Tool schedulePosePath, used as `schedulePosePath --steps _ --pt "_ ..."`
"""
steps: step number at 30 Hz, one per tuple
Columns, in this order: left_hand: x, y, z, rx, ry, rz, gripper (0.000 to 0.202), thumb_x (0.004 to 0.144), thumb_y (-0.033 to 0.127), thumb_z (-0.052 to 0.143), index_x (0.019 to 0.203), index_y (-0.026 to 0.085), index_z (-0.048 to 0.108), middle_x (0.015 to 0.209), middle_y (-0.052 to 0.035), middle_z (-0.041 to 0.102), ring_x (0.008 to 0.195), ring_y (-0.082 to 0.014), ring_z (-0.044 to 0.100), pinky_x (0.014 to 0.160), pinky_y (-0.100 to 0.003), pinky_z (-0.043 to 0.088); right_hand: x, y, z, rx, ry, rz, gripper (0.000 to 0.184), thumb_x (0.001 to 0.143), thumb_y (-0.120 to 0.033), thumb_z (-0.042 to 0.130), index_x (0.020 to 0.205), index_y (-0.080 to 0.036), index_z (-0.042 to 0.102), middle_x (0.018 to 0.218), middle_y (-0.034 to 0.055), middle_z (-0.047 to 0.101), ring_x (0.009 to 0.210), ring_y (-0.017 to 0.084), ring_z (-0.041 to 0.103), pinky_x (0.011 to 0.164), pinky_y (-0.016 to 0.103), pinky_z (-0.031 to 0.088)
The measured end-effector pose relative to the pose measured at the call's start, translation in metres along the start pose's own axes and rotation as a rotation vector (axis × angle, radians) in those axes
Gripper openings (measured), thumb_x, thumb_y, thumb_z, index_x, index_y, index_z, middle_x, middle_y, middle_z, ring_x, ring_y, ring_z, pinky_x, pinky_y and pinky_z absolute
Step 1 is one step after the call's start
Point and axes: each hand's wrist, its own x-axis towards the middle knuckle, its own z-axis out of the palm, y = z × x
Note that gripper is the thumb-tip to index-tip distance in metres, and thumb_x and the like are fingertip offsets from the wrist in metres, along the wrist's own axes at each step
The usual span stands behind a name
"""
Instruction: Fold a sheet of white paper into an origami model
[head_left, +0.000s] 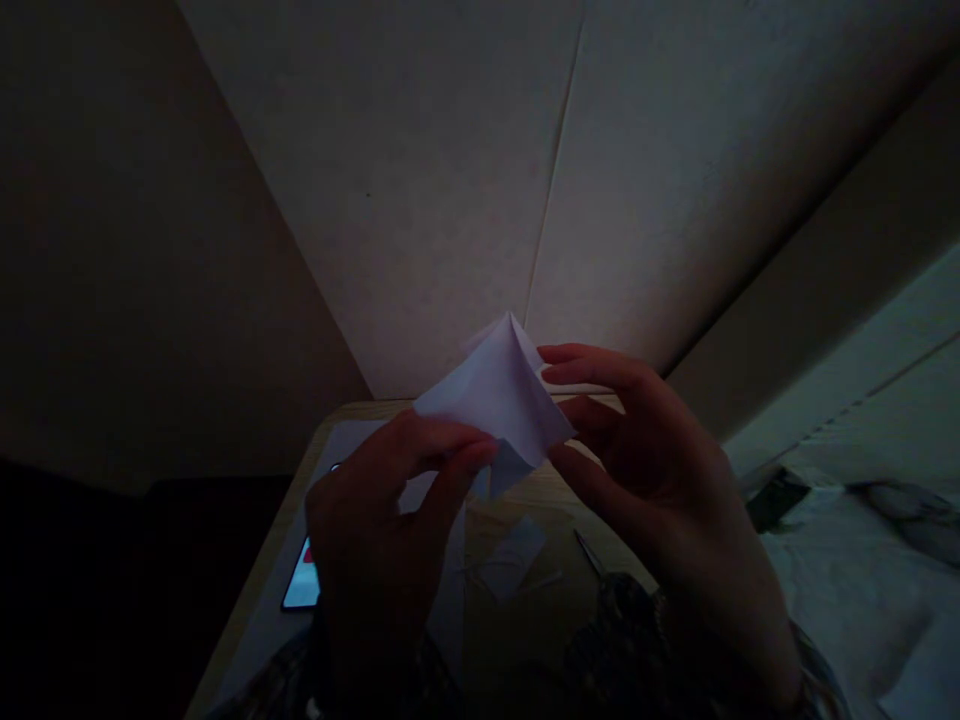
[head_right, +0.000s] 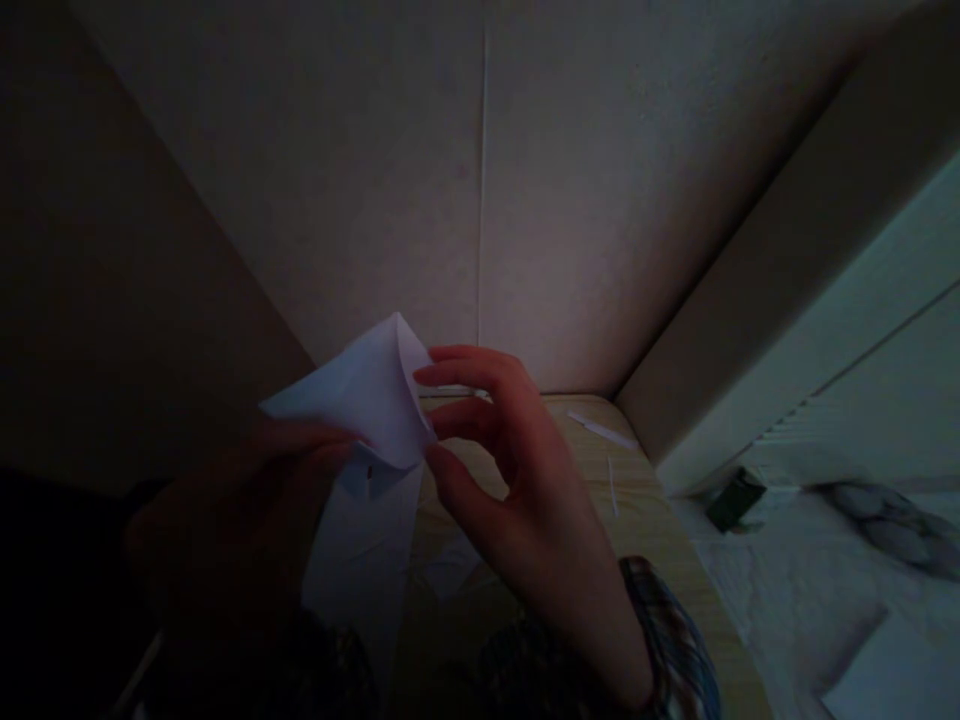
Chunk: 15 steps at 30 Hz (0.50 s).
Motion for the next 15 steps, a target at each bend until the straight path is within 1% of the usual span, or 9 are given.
schedulePosePath --steps 4,8,11,15 --pt "-0.0021 -0.0003 0.0027 0.089 0.069 0.051 0.020 0.084 0.011 0.068 0.074 0.028 0.067 0.069 0.0134 0.069 0.064 -0.0071 0.066 0.064 -0.019 0.053 -0.0001 -0.0018 0.0021 -0.015 -0.016 0.017 0.038 0.085 -0.004 0.064 0.115 -0.028 0.061 0.132 0.0028 0.057 0.094 0.014 0.069 0.086 0.029 0.063" --pt "-0.0051 0.0020 0.0033 0.185 0.115 0.044 0.016 0.088 0.016 0.066 0.077 0.028 0.067 0.073 0.0121 0.073 0.066 -0.0090 0.068 0.066 -0.023 0.054 -0.0018 -0.0036 0.0027 -0.028 -0.021 0.028 0.036 0.086 -0.008 0.067 0.115 -0.028 0.061 0.132 0.0030 0.058 0.093 0.014 0.068 0.088 0.031 0.062" --pt "-0.0064 0.0055 0.0029 0.232 0.114 0.039 0.016 0.088 0.016 0.066 0.078 0.028 0.066 0.074 0.0119 0.073 0.068 -0.0100 0.069 0.067 -0.023 0.054 -0.0022 -0.0036 0.0032 -0.027 -0.034 0.038 0.038 0.084 -0.011 0.071 0.117 -0.028 0.061 0.132 0.0029 0.057 0.094 0.015 0.067 0.089 0.031 0.061" --pt "-0.0053 0.0073 0.0025 0.248 0.090 0.050 0.017 0.088 0.018 0.066 0.074 0.028 0.065 0.072 0.0114 0.074 0.066 -0.0120 0.071 0.066 -0.025 0.056 -0.0001 -0.0009 0.0045 -0.010 -0.017 0.027 0.037 0.082 -0.012 0.074 0.114 -0.027 0.062 0.127 0.0026 0.058 0.091 0.014 0.067 0.085 0.030 0.061"
